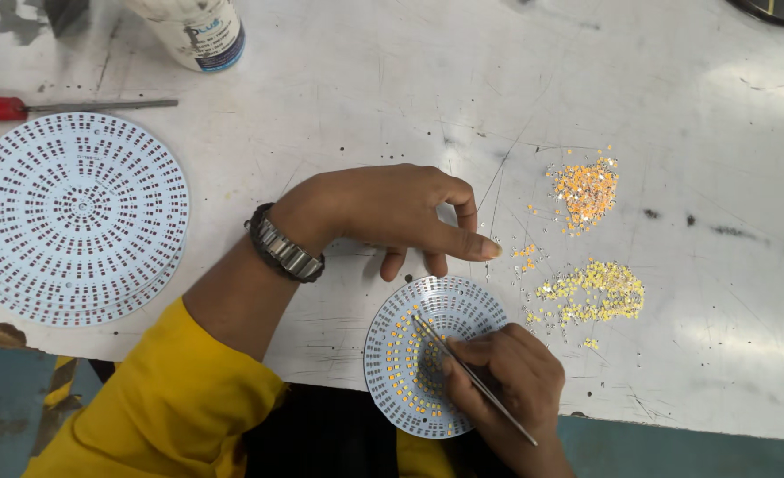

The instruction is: The person uses tweezers to pick small yellow components from piles on the table and places them into designated slots on a circular LED module. The person continues this repetitive placement process throughout the clip.

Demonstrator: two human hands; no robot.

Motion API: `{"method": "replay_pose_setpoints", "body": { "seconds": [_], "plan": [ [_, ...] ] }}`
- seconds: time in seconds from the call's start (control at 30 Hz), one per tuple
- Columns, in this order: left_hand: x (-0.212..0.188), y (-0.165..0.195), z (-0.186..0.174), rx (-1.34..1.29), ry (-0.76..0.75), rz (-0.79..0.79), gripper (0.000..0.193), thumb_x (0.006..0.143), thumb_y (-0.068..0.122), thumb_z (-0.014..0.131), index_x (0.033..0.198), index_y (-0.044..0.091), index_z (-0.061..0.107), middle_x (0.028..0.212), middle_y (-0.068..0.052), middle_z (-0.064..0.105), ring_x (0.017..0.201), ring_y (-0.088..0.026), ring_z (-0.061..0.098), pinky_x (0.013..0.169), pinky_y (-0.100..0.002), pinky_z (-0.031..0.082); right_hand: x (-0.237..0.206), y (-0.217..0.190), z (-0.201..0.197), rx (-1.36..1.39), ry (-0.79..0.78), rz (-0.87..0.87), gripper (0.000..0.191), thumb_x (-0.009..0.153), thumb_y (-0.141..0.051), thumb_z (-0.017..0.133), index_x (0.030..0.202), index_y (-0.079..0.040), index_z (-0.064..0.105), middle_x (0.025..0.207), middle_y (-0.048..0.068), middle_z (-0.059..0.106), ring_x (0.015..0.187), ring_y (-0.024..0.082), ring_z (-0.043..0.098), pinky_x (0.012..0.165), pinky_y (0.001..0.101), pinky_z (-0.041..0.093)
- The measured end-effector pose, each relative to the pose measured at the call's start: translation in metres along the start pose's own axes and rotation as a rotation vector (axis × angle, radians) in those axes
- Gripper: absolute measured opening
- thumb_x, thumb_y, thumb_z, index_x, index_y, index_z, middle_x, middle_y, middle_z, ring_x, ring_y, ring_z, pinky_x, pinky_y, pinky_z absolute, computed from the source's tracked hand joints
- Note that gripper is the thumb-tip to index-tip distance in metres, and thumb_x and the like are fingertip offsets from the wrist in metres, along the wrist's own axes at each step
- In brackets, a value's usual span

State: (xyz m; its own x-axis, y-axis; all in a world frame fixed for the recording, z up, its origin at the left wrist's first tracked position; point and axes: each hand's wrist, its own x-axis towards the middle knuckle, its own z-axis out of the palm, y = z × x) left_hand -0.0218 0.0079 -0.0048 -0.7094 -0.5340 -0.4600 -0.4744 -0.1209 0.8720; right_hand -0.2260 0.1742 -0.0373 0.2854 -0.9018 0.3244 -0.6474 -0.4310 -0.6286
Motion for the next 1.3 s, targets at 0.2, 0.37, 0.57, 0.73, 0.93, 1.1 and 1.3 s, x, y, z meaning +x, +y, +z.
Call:
{"method": "replay_pose_setpoints", "body": {
  "seconds": [0.2, 0.37, 0.57, 0.73, 0.93, 1.1, 1.3],
  "plan": [
    [0.004, -0.004, 0.000, 0.013, 0.011, 0.004, 0.065, 0.069, 0.065, 0.068, 0.102, 0.009, 0.070, 0.074, -0.011, 0.082, 0.035, -0.015, 0.063, 0.035, -0.028, 0.049, 0.005, -0.003, 0.001, -0.023, -0.020, 0.002, 0.019, 0.071, -0.008, 0.084, 0.084, -0.003, 0.071, 0.074, 0.007, 0.071, 0.063, 0.019, 0.066, 0.058, 0.0300, 0.051],
    [0.004, -0.003, 0.000, 0.005, 0.011, -0.008, 0.065, 0.070, 0.064, 0.068, 0.103, 0.008, 0.070, 0.074, -0.012, 0.082, 0.035, -0.015, 0.063, 0.035, -0.029, 0.050, 0.002, 0.000, 0.002, -0.023, -0.035, 0.002, 0.019, 0.071, -0.009, 0.084, 0.085, -0.004, 0.071, 0.075, 0.006, 0.072, 0.062, 0.019, 0.064, 0.058, 0.0296, 0.050],
    [0.004, 0.004, -0.002, -0.040, -0.029, -0.019, 0.063, 0.073, 0.059, 0.069, 0.105, 0.006, 0.067, 0.079, -0.013, 0.082, 0.036, -0.016, 0.064, 0.035, -0.032, 0.051, -0.025, 0.019, -0.015, 0.057, 0.099, 0.223, 0.016, 0.075, -0.007, 0.081, 0.087, -0.001, 0.073, 0.073, 0.005, 0.069, 0.061, 0.012, 0.061, 0.056, 0.0249, 0.047],
    [0.008, 0.006, -0.002, 0.006, -0.010, -0.108, 0.059, 0.076, 0.059, 0.072, 0.109, 0.010, 0.068, 0.083, -0.012, 0.084, 0.036, -0.018, 0.063, 0.042, -0.033, 0.054, -0.049, 0.049, -0.037, 0.023, 0.357, 0.487, 0.009, 0.085, -0.002, 0.076, 0.091, 0.003, 0.071, 0.077, 0.004, 0.068, 0.065, 0.005, 0.057, 0.060, 0.0200, 0.045],
    [0.011, 0.003, 0.000, 0.018, -0.032, -0.054, 0.058, 0.076, 0.059, 0.071, 0.109, 0.012, 0.071, 0.082, -0.010, 0.083, 0.034, -0.018, 0.065, 0.050, -0.031, 0.059, -0.058, 0.055, -0.043, -0.043, 0.381, 0.534, 0.009, 0.082, 0.000, 0.077, 0.089, 0.004, 0.072, 0.075, 0.005, 0.068, 0.063, 0.006, 0.058, 0.058, 0.0201, 0.044],
    [0.012, 0.003, -0.001, 0.012, -0.033, -0.117, 0.062, 0.074, 0.061, 0.071, 0.112, 0.013, 0.071, 0.078, -0.010, 0.085, 0.034, -0.019, 0.063, 0.046, -0.033, 0.057, -0.053, 0.050, -0.044, -0.083, 0.353, 0.468, 0.014, 0.079, -0.001, 0.080, 0.091, 0.004, 0.074, 0.076, 0.006, 0.068, 0.064, 0.007, 0.061, 0.058, 0.0203, 0.046],
    [0.013, 0.002, 0.000, 0.018, -0.027, -0.106, 0.063, 0.073, 0.063, 0.071, 0.112, 0.014, 0.071, 0.077, -0.012, 0.085, 0.033, -0.019, 0.064, 0.046, -0.033, 0.059, -0.049, 0.048, -0.045, -0.110, 0.346, 0.452, 0.013, 0.079, -0.001, 0.080, 0.090, 0.003, 0.074, 0.076, 0.006, 0.069, 0.064, 0.008, 0.061, 0.058, 0.0211, 0.046]
  ]
}}
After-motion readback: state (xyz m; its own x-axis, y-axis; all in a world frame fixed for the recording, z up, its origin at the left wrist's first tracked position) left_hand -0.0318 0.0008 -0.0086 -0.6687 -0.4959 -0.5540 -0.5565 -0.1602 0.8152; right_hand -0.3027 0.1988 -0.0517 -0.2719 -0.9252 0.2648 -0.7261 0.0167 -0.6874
